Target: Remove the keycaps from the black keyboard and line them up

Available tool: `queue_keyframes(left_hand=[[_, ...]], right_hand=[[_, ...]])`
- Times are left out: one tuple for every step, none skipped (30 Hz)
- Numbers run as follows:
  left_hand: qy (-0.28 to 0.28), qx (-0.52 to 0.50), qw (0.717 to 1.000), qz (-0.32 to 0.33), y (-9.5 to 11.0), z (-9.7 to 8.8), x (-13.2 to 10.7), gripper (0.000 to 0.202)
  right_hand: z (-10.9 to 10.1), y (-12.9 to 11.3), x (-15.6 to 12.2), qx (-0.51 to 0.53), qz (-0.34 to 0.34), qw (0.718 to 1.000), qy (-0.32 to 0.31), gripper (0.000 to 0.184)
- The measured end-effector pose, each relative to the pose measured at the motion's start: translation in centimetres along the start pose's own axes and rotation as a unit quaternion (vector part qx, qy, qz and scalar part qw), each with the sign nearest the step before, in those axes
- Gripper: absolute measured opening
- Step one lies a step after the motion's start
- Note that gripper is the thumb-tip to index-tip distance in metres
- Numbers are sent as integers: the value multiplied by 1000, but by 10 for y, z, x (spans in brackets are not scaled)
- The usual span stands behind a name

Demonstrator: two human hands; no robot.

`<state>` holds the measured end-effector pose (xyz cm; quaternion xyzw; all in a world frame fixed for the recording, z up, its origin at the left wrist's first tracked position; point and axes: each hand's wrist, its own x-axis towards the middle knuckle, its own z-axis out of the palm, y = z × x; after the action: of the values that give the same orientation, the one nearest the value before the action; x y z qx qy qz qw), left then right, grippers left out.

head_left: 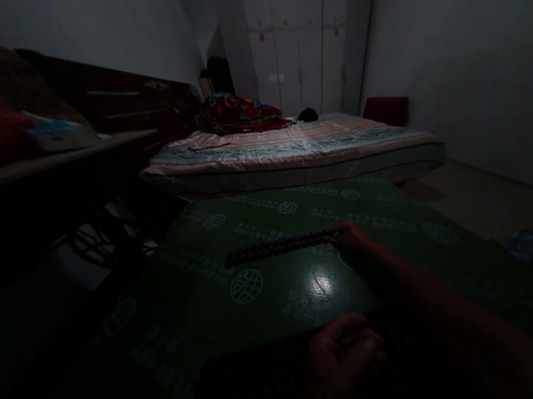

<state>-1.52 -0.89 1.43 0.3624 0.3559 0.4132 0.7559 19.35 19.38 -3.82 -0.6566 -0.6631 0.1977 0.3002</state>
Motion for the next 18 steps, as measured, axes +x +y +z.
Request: queue_keyframes(left_hand=[[-4,1,1000,-3,0,-1,0,36],[-5,4,1000,-5,0,-1,1,36],[-6,7,1000,-7,0,-2,1,35],[-6,11,1000,-8,1,-2,1,34],[-6,14,1000,-9,1,-2,1,34],[-6,17,1000,-7,1,-2,1,34],[-7,18,1000,-6,0,-2,1,34],[-8,19,1000,-5,0,-2,1,35],[-8,18,1000,-3,-1,-2,1,36],[-7,17,1000,-1,-1,-2,1,37],[-5,16,1000,1,-2,-2,1,38],[-1,16,1000,2,-2,-2,1,38],[1,15,1000,3,-2,-1,0,37],[2,12,1000,5,-2,-1,0,37],[2,8,1000,5,-2,0,0,36],[0,3,1000,6,-1,1,-1,36],[-2,0,1000,7,-1,1,-1,36],[-2,-2,1000,10,0,2,-1,36]], right_hand=[[0,0,0,-2,-1,1000,2,27],[0,0,0,-4,-1,1000,3,27],[0,0,-1,-5,-2,1000,4,27],[0,0,-1,-7,-3,1000,4,27],[0,-1,-1,-9,-4,1000,5,27],[0,-1,-1,-10,-5,1000,6,27],[0,-2,-2,-12,-7,1000,7,26],[0,-2,-2,-13,-8,1000,8,26],[-1,-3,-2,-14,-9,1000,9,26],[-1,-3,-2,-15,-9,1000,11,25],[0,-3,-3,-16,-8,1000,14,25],[0,-3,-4,-16,-6,1000,17,25],[0,-3,-4,-16,-5,1000,20,25],[0,-4,-6,-14,-5,1000,25,26],[0,-4,-7,-10,-5,999,30,27],[-1,-5,-9,-6,-4,999,37,29],[-3,-7,-11,-2,-3,999,46,30],[-6,-9,-14,3,-2,998,56,29]])
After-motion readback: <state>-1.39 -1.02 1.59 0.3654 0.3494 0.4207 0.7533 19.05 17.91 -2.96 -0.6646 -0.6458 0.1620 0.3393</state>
